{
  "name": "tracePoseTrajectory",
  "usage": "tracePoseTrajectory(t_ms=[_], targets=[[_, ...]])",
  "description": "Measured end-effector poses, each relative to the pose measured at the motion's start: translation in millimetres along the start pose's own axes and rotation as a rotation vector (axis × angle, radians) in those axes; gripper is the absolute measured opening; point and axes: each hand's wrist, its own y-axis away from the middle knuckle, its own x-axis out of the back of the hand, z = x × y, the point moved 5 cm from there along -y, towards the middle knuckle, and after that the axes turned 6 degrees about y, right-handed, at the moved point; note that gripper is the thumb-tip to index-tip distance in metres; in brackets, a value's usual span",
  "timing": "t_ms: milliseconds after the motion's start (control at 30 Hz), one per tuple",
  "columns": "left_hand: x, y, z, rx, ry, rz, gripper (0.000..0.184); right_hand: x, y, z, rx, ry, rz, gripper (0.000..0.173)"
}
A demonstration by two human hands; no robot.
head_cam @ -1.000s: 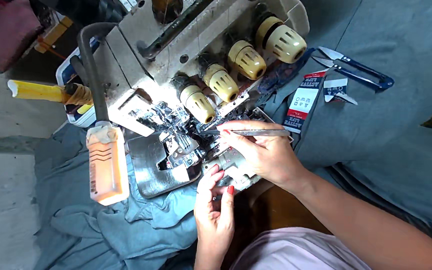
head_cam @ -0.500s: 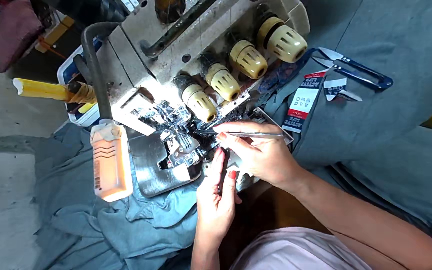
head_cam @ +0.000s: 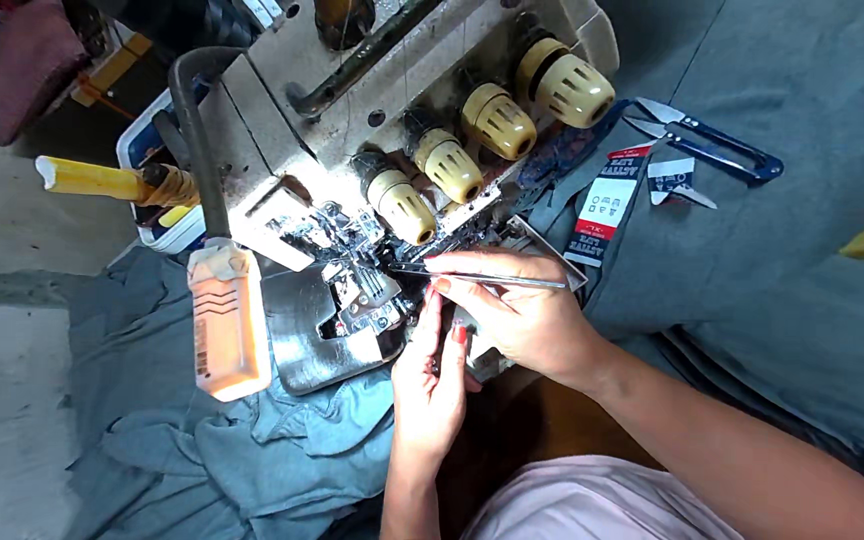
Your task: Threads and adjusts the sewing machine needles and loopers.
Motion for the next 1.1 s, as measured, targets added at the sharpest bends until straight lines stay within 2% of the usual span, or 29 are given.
tracePoseTrajectory(t_ms=[300,400,1100], targets=[[0.7,-1.7,-2.2,-0.035,0.0,0.01,0.029,-3.2,-1.0,-10.1,0.118,0.093,-0.005,0.018],[0.6,-1.6,-1.9,-0.041,-0.008,0.007,0.031,-4.8,-2.3,-9.9,0.127,0.105,-0.001,0.019],[1.5,1.1,-1.3,-0.027,0.003,-0.025,0.04,-0.7,-1.1,-5.7,0.026,0.045,0.06,0.016]])
